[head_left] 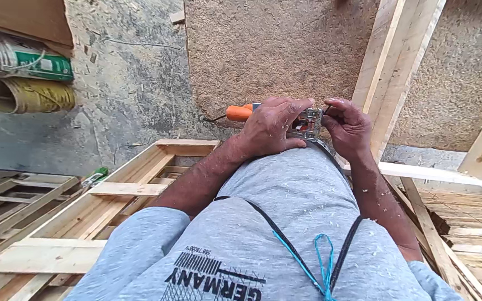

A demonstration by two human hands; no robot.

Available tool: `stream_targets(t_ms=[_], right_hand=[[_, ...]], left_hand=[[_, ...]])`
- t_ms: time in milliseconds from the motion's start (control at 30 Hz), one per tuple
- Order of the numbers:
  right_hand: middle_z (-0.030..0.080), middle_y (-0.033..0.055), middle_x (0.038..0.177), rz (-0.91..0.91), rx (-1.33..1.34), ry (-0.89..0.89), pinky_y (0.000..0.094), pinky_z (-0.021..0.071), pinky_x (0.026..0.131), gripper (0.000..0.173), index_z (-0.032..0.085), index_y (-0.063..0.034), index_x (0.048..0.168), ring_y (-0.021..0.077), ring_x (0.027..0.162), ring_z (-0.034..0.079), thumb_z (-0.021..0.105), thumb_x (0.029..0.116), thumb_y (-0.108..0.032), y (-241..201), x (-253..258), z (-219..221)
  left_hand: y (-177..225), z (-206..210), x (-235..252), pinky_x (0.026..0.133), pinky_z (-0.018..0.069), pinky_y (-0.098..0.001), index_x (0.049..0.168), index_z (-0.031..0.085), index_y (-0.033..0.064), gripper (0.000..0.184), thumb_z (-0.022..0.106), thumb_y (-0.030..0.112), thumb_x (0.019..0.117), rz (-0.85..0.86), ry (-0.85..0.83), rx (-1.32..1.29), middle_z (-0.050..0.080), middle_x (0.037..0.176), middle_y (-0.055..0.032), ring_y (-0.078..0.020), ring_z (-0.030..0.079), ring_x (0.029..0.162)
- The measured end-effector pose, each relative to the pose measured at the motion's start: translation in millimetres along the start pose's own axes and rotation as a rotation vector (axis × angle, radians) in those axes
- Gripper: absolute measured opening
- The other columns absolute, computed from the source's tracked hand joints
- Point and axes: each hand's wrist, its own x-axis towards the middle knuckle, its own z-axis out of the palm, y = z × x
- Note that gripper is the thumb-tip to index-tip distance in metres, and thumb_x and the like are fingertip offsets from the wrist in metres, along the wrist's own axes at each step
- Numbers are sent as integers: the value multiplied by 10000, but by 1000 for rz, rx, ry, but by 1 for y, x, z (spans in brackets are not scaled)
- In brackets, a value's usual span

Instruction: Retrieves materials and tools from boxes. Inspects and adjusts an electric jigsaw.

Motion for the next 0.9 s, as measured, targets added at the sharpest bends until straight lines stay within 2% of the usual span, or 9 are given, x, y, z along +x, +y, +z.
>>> stream_targets(t_ms=[67, 267, 467, 900], right_hand=[[713, 73, 1100, -23, -13, -12, 289, 624, 834, 322, 637, 37, 1262, 90, 915, 704, 681, 943, 34, 0, 1, 0], [715, 77, 1112, -56, -18, -12, 296, 629, 839, 300, 648, 36, 1227, 98, 929, 711, 695, 931, 44, -2, 1, -1], [721, 62, 1031, -26, -42, -46, 275, 625, 801, 296, 652, 34, 1220, 82, 875, 704, 691, 926, 50, -3, 4, -3], [725, 60, 1073, -2, -6, -100, 285, 631, 811, 312, 645, 21, 1240, 83, 884, 711, 697, 932, 32, -5, 9, -9]], left_hand=[[0, 0, 0, 1028, 519, -450, 1391, 582, 22, 775, 834, 476, 815, 1, -3, 3, 718, 1228, -106, -233, 673, 1132], [-1, 0, 1, 1037, 514, -438, 1390, 587, 34, 783, 837, 490, 805, -1, -6, 7, 719, 1226, -92, -223, 671, 1135], [0, 0, 2, 1043, 510, -446, 1396, 578, 26, 790, 842, 478, 804, 3, -13, 4, 718, 1234, -95, -224, 671, 1138], [0, 0, 3, 1037, 515, -447, 1389, 586, 29, 777, 834, 486, 813, 0, -12, -1, 714, 1247, -98, -227, 672, 1136]])
